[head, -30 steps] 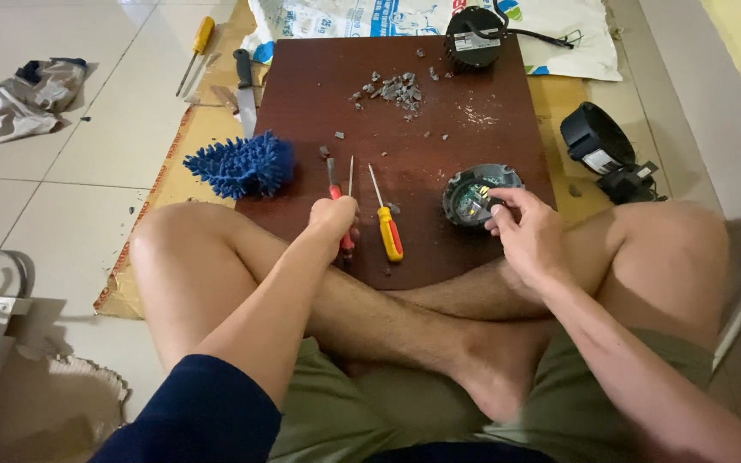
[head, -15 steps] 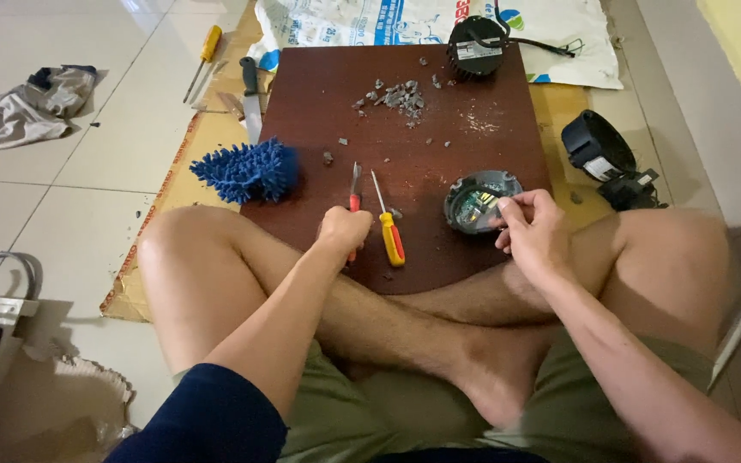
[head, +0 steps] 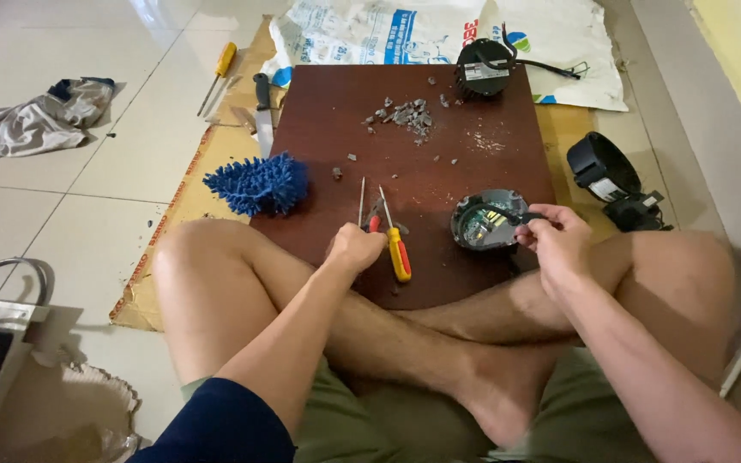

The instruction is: The person is disassembling an electronic component, likely a motor or light housing, using screwdrivers and pliers to remove parts and wires.

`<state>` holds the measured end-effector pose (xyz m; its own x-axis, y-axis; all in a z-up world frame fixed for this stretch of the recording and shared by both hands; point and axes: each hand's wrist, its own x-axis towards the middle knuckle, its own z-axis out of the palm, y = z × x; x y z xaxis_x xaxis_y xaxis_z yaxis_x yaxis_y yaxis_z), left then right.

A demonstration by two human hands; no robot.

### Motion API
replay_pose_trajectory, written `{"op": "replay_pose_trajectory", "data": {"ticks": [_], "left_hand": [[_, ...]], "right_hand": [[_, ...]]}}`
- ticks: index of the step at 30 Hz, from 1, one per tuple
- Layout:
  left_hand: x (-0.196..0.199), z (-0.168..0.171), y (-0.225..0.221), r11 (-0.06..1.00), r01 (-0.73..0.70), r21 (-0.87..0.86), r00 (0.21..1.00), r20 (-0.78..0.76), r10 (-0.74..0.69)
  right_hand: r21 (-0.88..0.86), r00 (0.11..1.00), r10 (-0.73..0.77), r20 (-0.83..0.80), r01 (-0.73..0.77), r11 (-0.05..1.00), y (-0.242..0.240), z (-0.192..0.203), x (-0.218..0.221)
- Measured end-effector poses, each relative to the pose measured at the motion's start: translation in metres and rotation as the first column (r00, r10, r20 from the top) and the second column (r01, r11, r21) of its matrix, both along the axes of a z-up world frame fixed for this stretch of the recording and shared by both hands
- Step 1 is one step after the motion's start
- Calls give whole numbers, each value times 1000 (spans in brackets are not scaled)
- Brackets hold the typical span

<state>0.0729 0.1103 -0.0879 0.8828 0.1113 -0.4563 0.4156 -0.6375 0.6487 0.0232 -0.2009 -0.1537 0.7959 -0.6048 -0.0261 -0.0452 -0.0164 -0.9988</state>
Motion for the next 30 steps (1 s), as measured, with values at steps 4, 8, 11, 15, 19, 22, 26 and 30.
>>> {"op": "replay_pose_trajectory", "data": {"ticks": [4, 8, 11, 15, 19, 22, 26, 30], "left_hand": [[0, 0, -1, 1000, 23, 8, 1000, -6, -23], [9, -19, -1, 998, 38, 45, 999, 2, -38], [7, -16, -4, 996, 53, 70, 999, -10, -53], [4, -4, -2, 998, 46, 52, 999, -15, -46], [7, -12, -1, 998, 53, 45, 999, 8, -54], [17, -21, -1, 996, 56, 67, 998, 11, -57], [7, -1, 2, 1000, -3, 25, 1000, 1, 3], [37, -57, 0, 905, -257, -338, 965, -45, 257]], "right_hand": [[59, 999, -5, -34, 7, 998, -7, -8, 5], [107, 997, -21, -72, 28, 994, -9, -12, 6], [123, 996, -22, -91, 33, 992, -10, -14, 8], [176, 996, -44, -78, 57, 983, -19, -22, 16], [172, 995, -70, -77, 82, 982, -23, -22, 20], [178, 991, -110, -81, 123, 976, -36, -28, 27], [232, 978, -169, -122, 193, 953, -47, -24, 35], [199, 969, -180, -170, 212, 957, -47, -6, 36]]}}
